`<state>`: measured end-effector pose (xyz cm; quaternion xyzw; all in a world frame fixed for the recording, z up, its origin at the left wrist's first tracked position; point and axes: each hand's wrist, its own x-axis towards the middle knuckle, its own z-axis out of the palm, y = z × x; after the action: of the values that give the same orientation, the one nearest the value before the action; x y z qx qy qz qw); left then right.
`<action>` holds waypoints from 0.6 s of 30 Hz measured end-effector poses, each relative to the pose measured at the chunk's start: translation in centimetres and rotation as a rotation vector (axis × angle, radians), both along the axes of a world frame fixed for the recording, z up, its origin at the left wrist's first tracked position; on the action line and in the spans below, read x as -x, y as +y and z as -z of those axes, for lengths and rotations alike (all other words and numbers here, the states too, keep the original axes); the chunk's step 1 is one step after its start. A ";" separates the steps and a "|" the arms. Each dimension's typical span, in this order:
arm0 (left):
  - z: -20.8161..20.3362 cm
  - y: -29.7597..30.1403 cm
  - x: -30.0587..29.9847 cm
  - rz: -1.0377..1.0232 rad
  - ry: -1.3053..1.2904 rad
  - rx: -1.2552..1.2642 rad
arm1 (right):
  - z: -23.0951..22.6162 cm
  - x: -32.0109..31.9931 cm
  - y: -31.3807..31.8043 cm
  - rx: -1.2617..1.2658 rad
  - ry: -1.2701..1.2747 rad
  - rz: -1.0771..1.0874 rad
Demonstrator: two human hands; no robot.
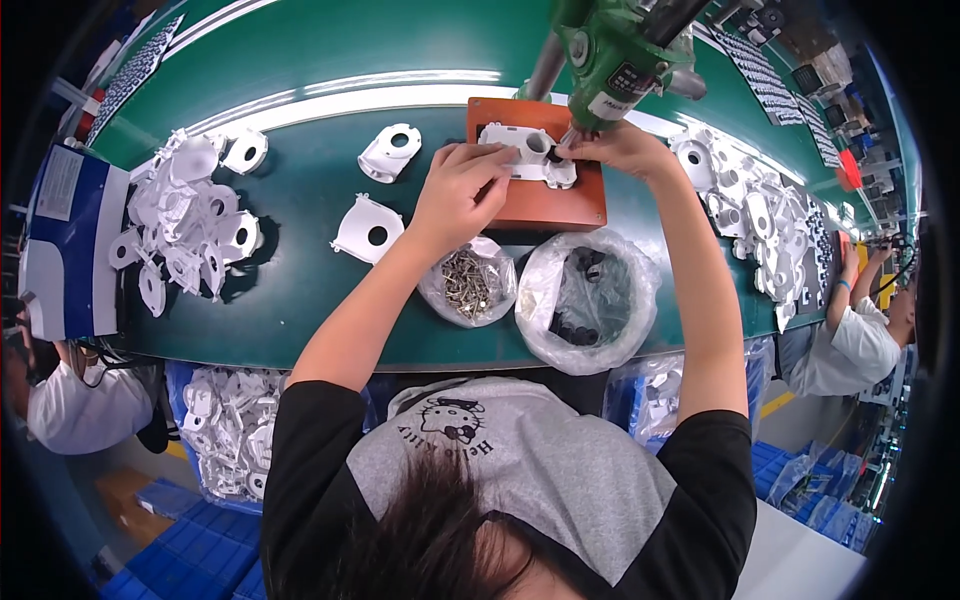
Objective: Assembling plastic housing components using a manual press machine and screws on a factory assembly line.
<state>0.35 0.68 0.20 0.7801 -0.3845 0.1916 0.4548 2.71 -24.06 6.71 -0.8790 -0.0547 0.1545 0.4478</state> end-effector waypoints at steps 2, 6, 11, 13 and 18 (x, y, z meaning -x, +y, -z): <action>0.1 -0.1 0.0 0.007 0.003 0.016 | 0.1 -0.3 -0.3 0.042 0.035 -0.015; 0.2 -0.2 0.2 0.004 0.005 0.058 | -0.4 -0.3 -0.3 -0.047 0.082 -0.062; 0.4 0.0 0.1 0.000 0.022 0.059 | -0.5 -0.2 -0.1 0.039 0.038 -0.137; 0.3 0.4 0.1 -0.010 0.019 0.054 | -2.0 -0.6 -0.4 -0.097 0.139 -0.105; -0.2 0.9 0.1 -0.030 0.042 0.028 | -2.9 -9.6 -9.0 -0.345 -0.359 0.070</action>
<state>0.24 1.55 0.41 0.7833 -0.3604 0.1874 0.4706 12.35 -33.03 9.56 -0.8043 -0.1286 -0.0314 0.5793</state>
